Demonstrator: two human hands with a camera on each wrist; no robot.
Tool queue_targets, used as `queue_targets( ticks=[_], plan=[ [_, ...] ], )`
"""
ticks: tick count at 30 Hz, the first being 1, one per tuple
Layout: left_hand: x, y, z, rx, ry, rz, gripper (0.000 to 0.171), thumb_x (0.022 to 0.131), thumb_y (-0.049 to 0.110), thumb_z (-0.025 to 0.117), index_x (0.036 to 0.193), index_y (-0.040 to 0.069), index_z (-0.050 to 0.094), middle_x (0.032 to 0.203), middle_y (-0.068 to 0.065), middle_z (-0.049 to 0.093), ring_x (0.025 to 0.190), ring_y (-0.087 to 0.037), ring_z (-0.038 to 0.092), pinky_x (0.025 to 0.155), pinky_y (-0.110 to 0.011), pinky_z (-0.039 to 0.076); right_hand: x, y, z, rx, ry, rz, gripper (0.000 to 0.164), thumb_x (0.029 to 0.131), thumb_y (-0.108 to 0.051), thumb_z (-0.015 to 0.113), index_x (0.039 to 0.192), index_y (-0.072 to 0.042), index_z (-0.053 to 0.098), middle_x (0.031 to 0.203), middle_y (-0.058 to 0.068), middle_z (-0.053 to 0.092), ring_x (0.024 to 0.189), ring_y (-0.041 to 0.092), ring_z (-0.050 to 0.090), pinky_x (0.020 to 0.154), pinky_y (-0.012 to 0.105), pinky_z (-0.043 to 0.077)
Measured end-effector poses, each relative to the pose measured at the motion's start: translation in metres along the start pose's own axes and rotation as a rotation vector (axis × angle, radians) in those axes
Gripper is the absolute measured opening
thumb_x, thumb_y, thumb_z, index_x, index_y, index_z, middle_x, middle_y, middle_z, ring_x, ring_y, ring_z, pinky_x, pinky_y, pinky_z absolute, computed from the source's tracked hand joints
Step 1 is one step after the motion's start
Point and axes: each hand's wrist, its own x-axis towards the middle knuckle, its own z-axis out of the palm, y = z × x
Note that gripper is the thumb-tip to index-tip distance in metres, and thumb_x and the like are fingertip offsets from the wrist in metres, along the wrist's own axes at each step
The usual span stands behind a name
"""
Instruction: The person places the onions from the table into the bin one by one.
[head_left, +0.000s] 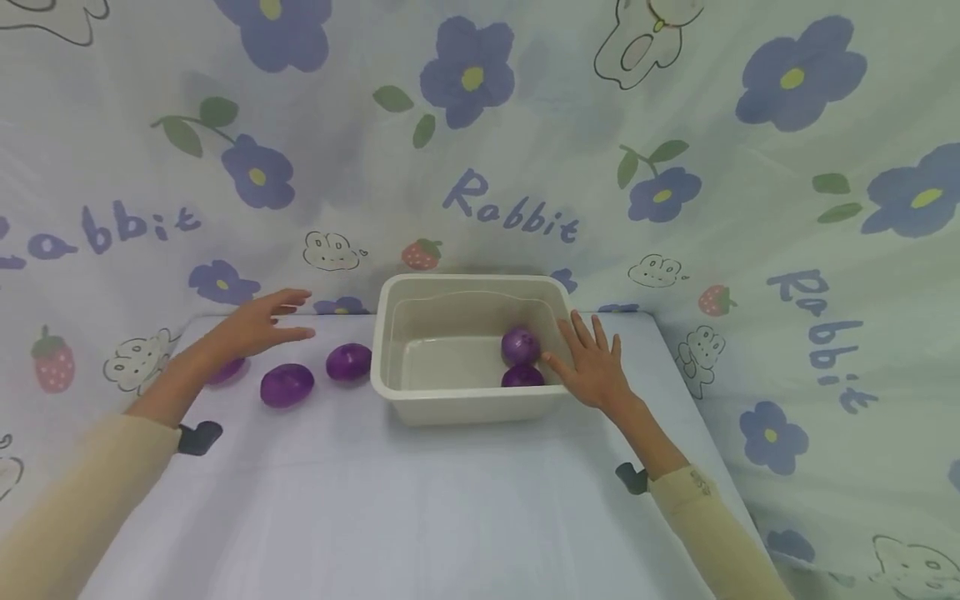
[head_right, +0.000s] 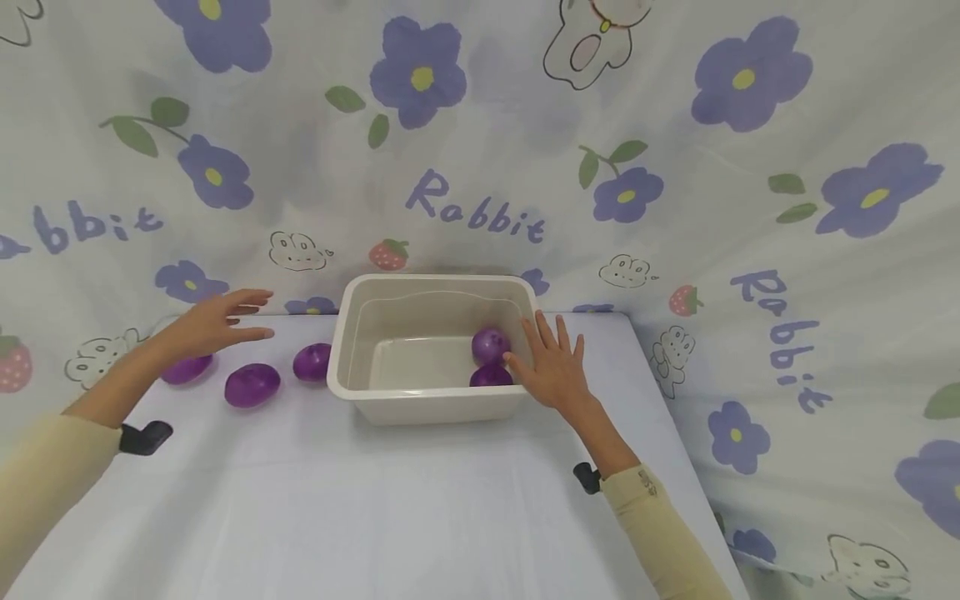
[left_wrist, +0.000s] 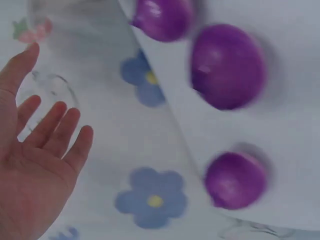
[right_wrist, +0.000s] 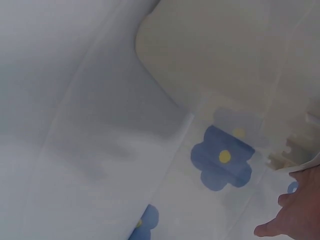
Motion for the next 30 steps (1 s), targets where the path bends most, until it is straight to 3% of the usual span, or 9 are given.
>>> queue_targets(
  ticks=[7,14,19,25,30],
  plan=[
    [-0.046,-0.054,0.005,0.115,0.025,-0.124,0.076,0.093,0.035,0.070,0.144,-0.010,0.037,0.140,-0.041,0.039,0.126,-0.060,0.038,0.100,-0.071,0.033,0.000,-0.001,-0.001,-0.012,-0.006,0.025,0.087,0.099,-0.065,0.037,0.160,-0.007,0.016,0.166,0.013,0.010,0.150,0.040,-0.002,0.111,0.072,-0.003],
    [-0.069,-0.079,0.020,0.055,0.029,-0.176,0.075,0.093,0.035,0.070,0.143,-0.011,0.038,0.143,-0.043,0.032,0.128,-0.065,0.027,0.097,-0.077,0.028,-0.003,-0.003,-0.003,0.004,-0.006,0.044,0.091,0.098,-0.065,0.038,0.159,-0.003,0.012,0.165,0.015,0.011,0.150,0.041,-0.003,0.110,0.073,-0.005],
    [-0.068,-0.080,0.036,0.009,0.031,-0.164,0.075,0.092,0.032,0.072,0.142,-0.013,0.038,0.143,-0.044,0.032,0.128,-0.064,0.030,0.098,-0.075,0.031,-0.002,-0.002,-0.003,-0.011,0.003,0.051,0.090,0.098,-0.065,0.038,0.160,-0.004,0.013,0.165,0.015,0.012,0.150,0.042,0.001,0.110,0.074,-0.002],
    [-0.062,-0.081,0.053,0.007,0.031,-0.151,0.077,0.091,0.031,0.074,0.142,-0.013,0.037,0.141,-0.043,0.036,0.125,-0.062,0.038,0.092,-0.071,0.042,-0.002,-0.003,-0.005,-0.034,0.003,0.073,0.090,0.096,-0.067,0.041,0.160,-0.008,0.016,0.165,0.012,0.017,0.149,0.043,0.006,0.111,0.073,0.005],
    [-0.059,-0.078,0.062,0.018,0.039,-0.143,0.078,0.089,0.030,0.076,0.141,-0.014,0.038,0.140,-0.043,0.037,0.123,-0.063,0.039,0.094,-0.071,0.041,-0.002,-0.003,-0.005,-0.026,-0.021,0.082,0.090,0.096,-0.068,0.040,0.160,-0.009,0.014,0.165,0.011,0.016,0.149,0.042,0.005,0.111,0.073,0.006]
  ],
)
